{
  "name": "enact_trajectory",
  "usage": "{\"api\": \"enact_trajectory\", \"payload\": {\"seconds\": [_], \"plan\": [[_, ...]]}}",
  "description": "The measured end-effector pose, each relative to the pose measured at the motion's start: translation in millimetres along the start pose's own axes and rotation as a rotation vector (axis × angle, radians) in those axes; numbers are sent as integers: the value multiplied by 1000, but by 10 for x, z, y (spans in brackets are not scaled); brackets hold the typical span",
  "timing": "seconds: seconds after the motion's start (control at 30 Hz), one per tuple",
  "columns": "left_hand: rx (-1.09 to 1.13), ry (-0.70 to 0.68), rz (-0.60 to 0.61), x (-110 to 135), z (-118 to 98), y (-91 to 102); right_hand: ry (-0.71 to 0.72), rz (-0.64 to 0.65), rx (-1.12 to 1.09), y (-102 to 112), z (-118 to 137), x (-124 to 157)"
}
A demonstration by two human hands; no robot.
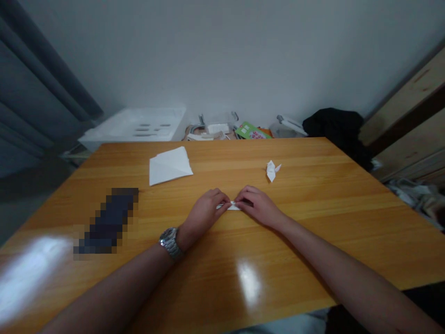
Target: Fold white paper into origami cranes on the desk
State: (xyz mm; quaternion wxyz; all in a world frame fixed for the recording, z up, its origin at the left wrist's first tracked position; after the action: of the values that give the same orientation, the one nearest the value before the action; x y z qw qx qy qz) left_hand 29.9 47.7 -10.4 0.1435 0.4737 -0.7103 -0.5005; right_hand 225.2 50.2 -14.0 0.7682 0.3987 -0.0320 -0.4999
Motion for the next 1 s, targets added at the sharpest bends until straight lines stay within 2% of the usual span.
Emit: {"api": "enact_trajectory", "payload": {"seconds": [0.2,0.5,0.77,1.0], "plan": [[-1,-51,15,2,-20,7,23,5,21,-7,6,-2],[-7,16,0,3,13,13,-49,2,-13,63,9,22],[16,-5,-20,1,-13,46,-97,4,-38,116,19,28],[29,-3,-17,4,-5,40,-78,-6,-41,112,29,16]]}}
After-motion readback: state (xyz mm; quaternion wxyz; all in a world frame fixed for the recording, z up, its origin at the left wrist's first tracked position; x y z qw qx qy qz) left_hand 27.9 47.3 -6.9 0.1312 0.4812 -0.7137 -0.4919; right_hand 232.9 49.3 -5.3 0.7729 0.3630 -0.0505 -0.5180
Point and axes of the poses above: each hand's wrist, its own x-axis away from the middle knuckle, its own y-axis out of the back of the hand, z = x × y, the point moved 3 cm from there along -x, towards the middle knuckle, and after that the axes turned 5 degrees about -x, right-handed, at the moved point
